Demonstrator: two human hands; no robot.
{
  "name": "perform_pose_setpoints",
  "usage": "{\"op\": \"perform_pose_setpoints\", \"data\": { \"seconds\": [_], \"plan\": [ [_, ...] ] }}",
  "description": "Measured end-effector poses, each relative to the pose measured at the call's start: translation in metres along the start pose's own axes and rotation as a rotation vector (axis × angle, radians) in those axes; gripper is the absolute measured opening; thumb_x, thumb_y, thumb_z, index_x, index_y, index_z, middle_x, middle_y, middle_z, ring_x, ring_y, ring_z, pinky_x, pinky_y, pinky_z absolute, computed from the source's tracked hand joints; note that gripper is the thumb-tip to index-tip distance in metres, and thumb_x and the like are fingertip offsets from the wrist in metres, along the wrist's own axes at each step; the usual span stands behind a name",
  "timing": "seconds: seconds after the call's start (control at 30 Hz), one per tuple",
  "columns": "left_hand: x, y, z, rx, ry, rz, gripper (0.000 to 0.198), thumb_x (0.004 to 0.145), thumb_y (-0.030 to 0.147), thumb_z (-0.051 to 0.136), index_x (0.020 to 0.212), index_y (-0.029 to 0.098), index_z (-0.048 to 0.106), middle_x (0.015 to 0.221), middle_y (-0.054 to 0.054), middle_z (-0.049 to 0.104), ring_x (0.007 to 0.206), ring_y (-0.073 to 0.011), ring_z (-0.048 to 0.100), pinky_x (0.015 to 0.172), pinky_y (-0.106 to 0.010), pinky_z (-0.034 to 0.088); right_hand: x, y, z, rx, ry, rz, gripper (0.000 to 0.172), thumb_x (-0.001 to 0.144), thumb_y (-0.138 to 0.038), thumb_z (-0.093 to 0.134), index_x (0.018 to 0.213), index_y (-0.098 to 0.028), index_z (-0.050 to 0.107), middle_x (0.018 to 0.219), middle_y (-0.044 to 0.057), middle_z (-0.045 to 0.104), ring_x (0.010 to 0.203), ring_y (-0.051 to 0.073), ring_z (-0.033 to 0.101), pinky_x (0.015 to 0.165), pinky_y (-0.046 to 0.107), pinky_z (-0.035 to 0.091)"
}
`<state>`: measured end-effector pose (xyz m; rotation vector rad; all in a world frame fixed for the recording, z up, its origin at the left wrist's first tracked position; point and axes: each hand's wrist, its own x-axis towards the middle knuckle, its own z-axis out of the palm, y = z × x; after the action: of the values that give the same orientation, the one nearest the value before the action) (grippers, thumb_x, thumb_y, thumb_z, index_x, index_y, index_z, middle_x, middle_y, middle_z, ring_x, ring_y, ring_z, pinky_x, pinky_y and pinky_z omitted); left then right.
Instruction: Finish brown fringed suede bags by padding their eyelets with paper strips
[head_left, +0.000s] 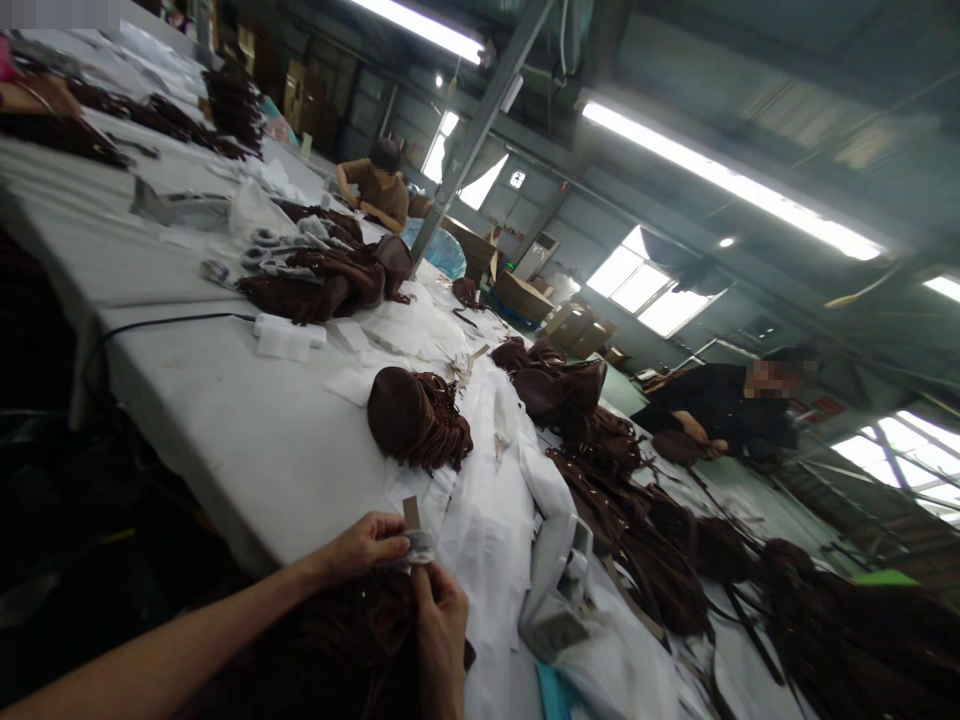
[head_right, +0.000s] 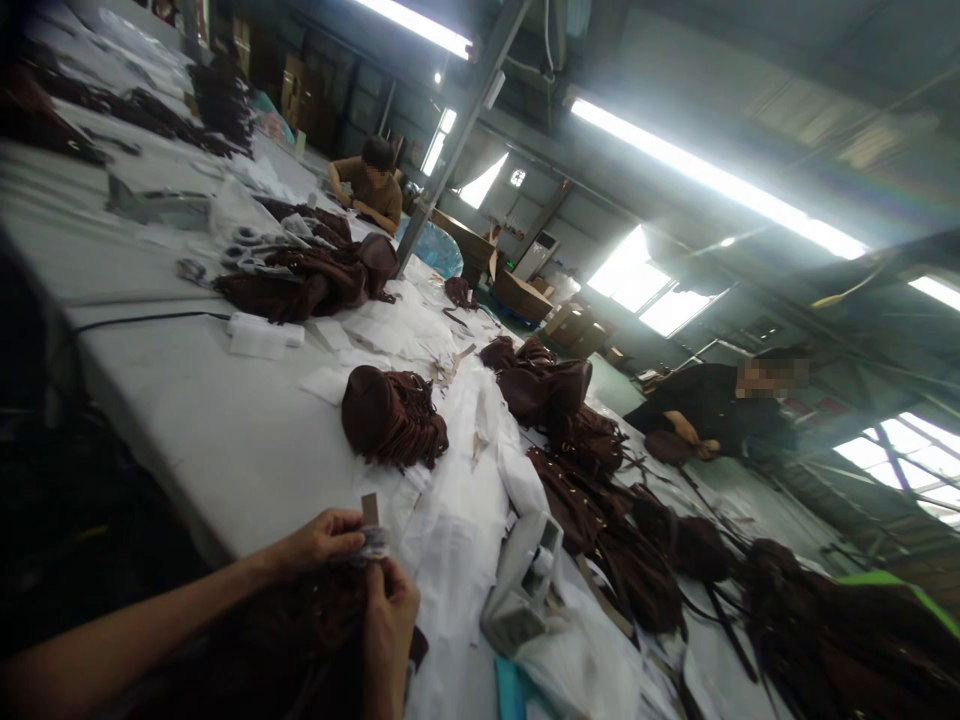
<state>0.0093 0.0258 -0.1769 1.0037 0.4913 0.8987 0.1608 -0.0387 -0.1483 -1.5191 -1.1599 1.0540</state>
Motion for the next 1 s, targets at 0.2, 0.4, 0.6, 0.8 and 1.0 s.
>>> {"op": "perform_pose_setpoints", "data": {
  "seconds": [0.2, 0.4, 0.6, 0.8, 1.0],
  "plan": [
    [0.001, 0.006, 0.003, 0.018, -0.043, -0.027, 0.038, 0.072, 0.043, 0.074, 0.088, 0.010, 0.067, 0.078, -0.004, 0.066, 0.068, -0.0145, 0.055, 0.063, -0.023, 0.041, 0.001, 0.006, 0.002, 0.079, -0.005, 0.079, 0.031, 0.070, -0.045, 0.069, 0.073, -0.015, 0.074, 0.061, 0.002, 0.066, 0.055, 0.014, 0.054, 0.049, 0.021, 0.042],
    [0.004, 0.006, 0.001, 0.055, -0.028, -0.029, 0.041, 0.069, 0.046, 0.075, 0.087, 0.010, 0.068, 0.079, -0.004, 0.065, 0.070, -0.0152, 0.055, 0.064, -0.023, 0.041, 0.001, 0.009, 0.006, 0.122, 0.007, 0.109, 0.033, 0.069, -0.047, 0.068, 0.077, -0.016, 0.073, 0.053, -0.001, 0.060, 0.046, 0.011, 0.045, 0.044, 0.021, 0.037],
    [0.004, 0.005, 0.001, 0.097, -0.019, -0.054, 0.041, 0.070, 0.050, 0.072, 0.075, 0.010, 0.066, 0.064, 0.001, 0.058, 0.056, -0.0103, 0.045, 0.052, -0.021, 0.032, 0.000, 0.014, 0.007, 0.137, 0.043, 0.115, 0.037, 0.069, -0.051, 0.068, 0.079, -0.016, 0.073, 0.052, -0.002, 0.059, 0.046, 0.012, 0.047, 0.044, 0.022, 0.040],
    [0.004, 0.006, 0.001, 0.087, -0.017, -0.041, 0.040, 0.069, 0.050, 0.072, 0.078, 0.011, 0.065, 0.070, 0.000, 0.060, 0.063, -0.0118, 0.048, 0.057, -0.021, 0.035, -0.002, 0.010, 0.004, 0.152, -0.067, 0.077, 0.041, 0.074, -0.053, 0.064, 0.091, -0.017, 0.073, 0.067, 0.002, 0.068, 0.061, 0.016, 0.059, 0.057, 0.025, 0.048],
    [0.003, 0.013, -0.002, 0.073, -0.106, -0.100, 0.041, 0.066, 0.049, 0.075, 0.081, 0.011, 0.067, 0.069, 0.000, 0.062, 0.057, -0.0112, 0.049, 0.055, -0.022, 0.037, -0.007, 0.003, 0.006, 0.056, -0.038, -0.008, 0.043, 0.074, -0.055, 0.063, 0.089, -0.017, 0.074, 0.065, 0.002, 0.068, 0.071, 0.021, 0.063, 0.061, 0.026, 0.050]
  ]
}}
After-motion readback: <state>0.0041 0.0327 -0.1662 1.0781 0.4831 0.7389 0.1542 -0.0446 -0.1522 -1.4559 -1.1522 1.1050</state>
